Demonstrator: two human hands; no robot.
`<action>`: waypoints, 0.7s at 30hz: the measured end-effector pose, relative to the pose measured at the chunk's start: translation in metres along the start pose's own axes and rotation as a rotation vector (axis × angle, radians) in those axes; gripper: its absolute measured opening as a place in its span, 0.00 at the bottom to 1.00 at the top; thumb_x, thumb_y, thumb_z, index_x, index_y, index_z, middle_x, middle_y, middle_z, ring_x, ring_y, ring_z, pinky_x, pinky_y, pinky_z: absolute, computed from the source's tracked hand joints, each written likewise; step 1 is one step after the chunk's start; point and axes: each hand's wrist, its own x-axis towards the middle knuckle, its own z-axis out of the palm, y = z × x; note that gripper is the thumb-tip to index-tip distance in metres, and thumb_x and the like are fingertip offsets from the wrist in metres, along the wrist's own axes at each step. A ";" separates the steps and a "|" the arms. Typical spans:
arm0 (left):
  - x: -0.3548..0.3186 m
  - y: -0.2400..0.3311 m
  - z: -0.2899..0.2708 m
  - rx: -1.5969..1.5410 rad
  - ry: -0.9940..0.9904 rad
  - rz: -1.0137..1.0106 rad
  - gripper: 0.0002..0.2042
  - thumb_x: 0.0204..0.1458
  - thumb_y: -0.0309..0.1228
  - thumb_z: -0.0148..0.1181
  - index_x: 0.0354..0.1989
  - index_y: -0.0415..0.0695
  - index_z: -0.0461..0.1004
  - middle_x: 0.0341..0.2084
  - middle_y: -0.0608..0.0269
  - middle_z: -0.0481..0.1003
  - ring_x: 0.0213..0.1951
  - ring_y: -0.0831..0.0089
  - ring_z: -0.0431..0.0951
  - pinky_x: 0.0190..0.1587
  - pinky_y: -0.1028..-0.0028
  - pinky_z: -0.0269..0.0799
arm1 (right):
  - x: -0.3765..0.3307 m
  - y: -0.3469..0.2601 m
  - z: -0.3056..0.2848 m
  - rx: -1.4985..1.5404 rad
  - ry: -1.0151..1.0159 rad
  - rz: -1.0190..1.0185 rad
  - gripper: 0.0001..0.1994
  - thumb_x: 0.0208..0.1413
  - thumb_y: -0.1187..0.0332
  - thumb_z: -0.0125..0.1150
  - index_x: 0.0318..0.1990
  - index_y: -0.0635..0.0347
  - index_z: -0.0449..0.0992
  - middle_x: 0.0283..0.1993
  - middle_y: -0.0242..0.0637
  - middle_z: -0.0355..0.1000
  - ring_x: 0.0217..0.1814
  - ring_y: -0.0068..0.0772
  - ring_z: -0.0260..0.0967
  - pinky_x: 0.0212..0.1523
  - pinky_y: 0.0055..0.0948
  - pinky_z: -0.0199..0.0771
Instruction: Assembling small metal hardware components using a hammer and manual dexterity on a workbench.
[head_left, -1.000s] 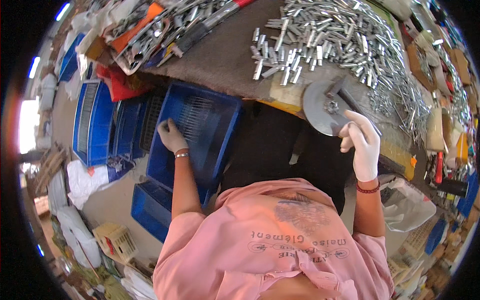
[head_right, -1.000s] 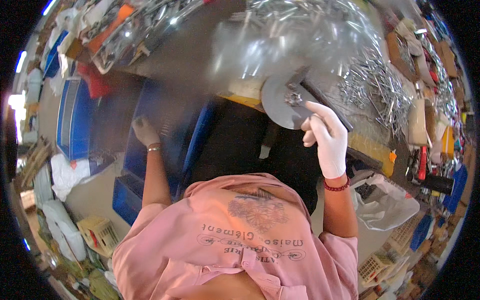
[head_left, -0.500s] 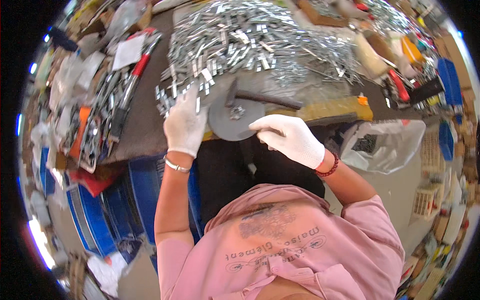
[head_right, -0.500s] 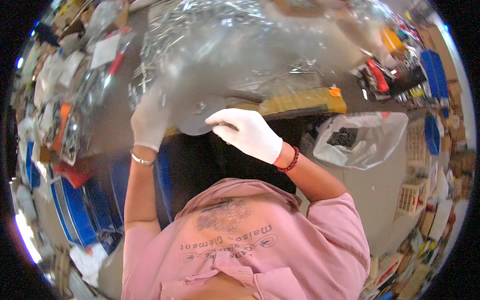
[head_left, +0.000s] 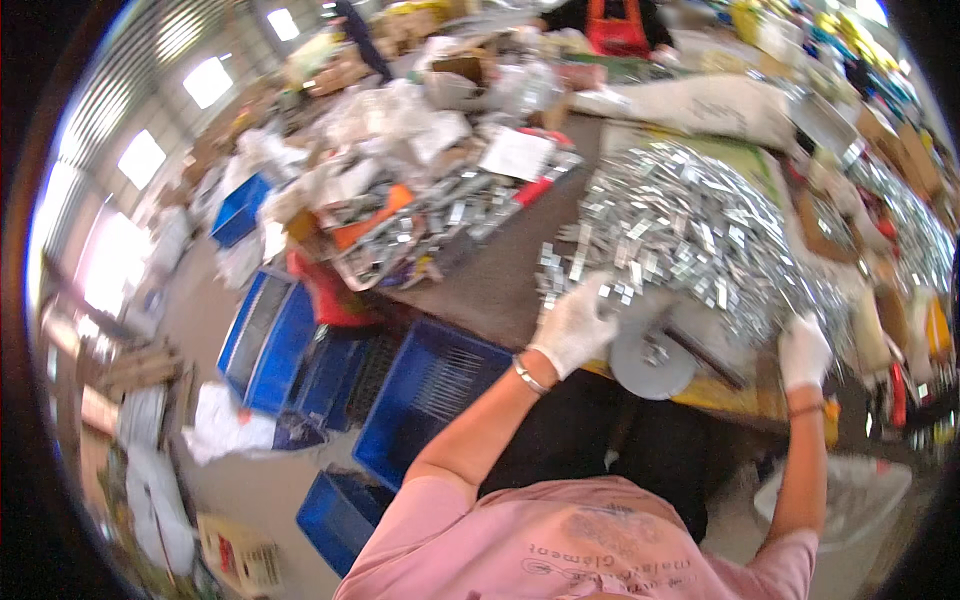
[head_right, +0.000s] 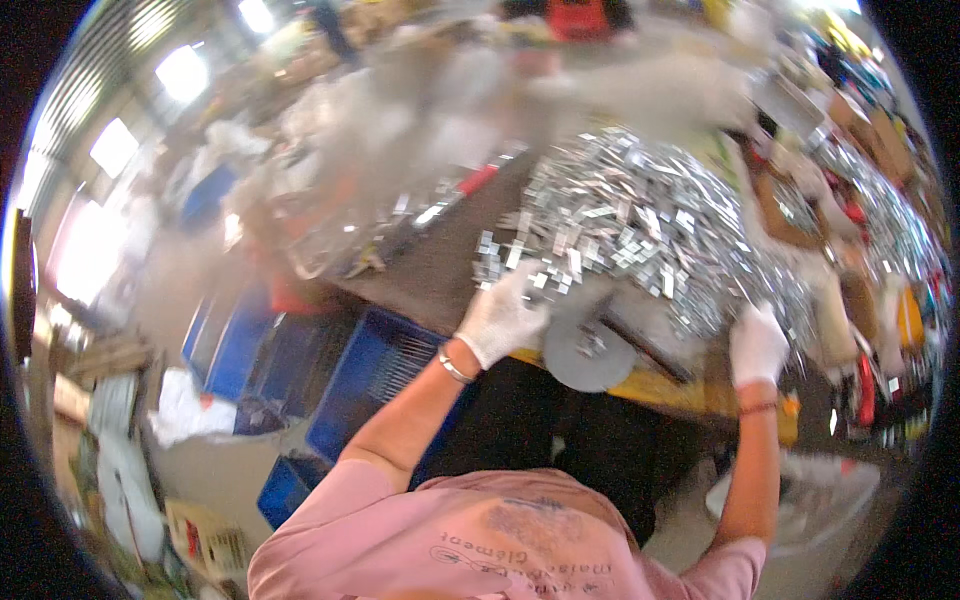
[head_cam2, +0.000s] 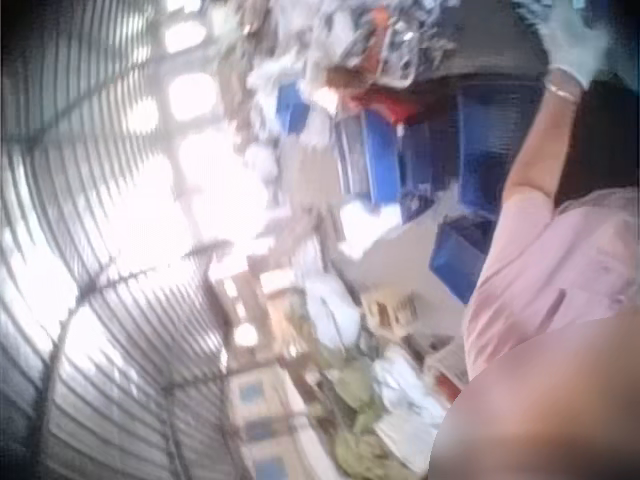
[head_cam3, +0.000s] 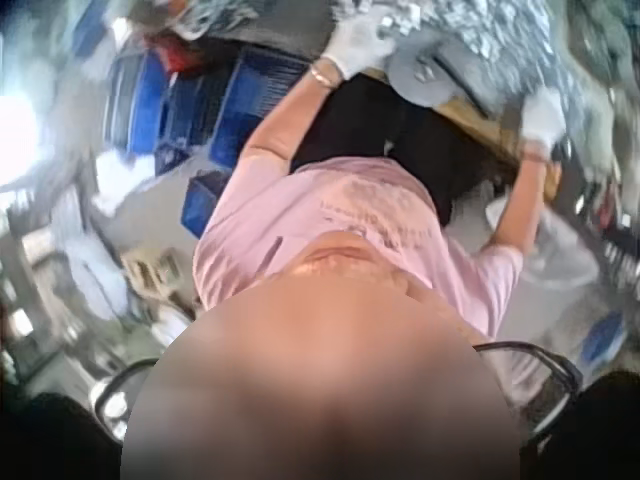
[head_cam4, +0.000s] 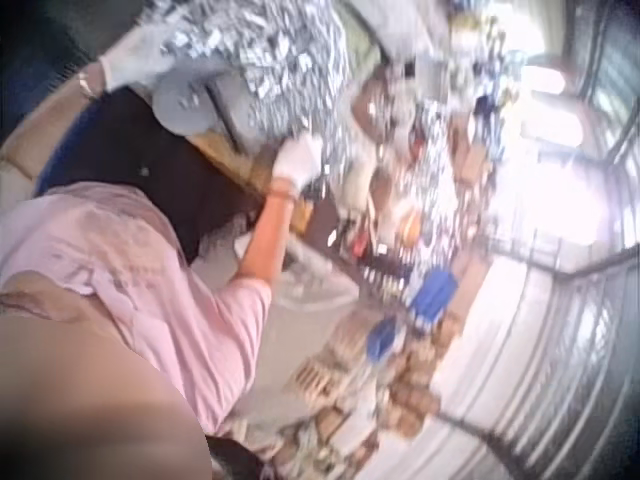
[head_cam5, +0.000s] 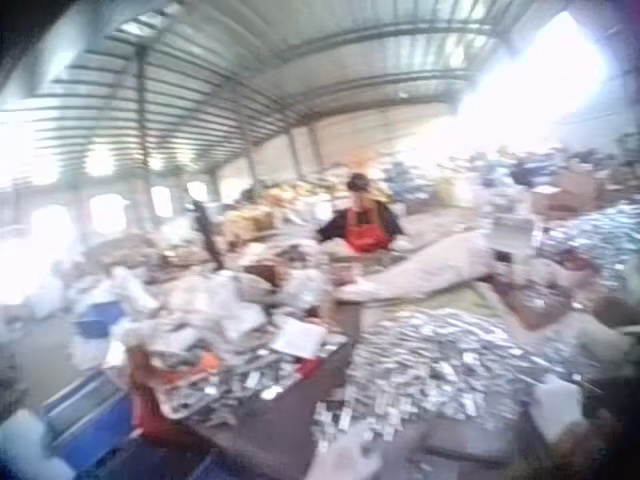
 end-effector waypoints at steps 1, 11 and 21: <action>-0.003 0.007 -0.008 -0.191 -0.047 0.006 0.29 0.53 0.30 0.69 0.65 0.42 0.71 0.42 0.47 0.84 0.41 0.61 0.87 0.46 0.66 0.83 | -0.003 -0.007 -0.011 0.083 0.046 0.018 0.03 0.62 0.69 0.63 0.36 0.56 0.79 0.43 0.44 0.77 0.38 0.56 0.80 0.38 0.51 0.82; -0.047 0.019 0.014 -0.301 -0.160 0.209 0.09 0.54 0.25 0.66 0.44 0.43 0.81 0.39 0.55 0.81 0.43 0.58 0.83 0.50 0.65 0.79 | -0.061 -0.133 -0.108 0.802 -0.053 -0.439 0.02 0.56 0.74 0.68 0.36 0.56 0.84 0.36 0.42 0.77 0.39 0.50 0.78 0.41 0.42 0.78; -0.044 0.011 0.018 0.158 -0.072 0.455 0.04 0.53 0.33 0.62 0.26 0.52 0.79 0.27 0.58 0.74 0.37 0.55 0.80 0.38 0.56 0.77 | -0.082 -0.136 -0.079 0.704 0.006 -0.455 0.02 0.56 0.74 0.66 0.32 0.55 0.79 0.35 0.43 0.75 0.38 0.52 0.77 0.39 0.45 0.78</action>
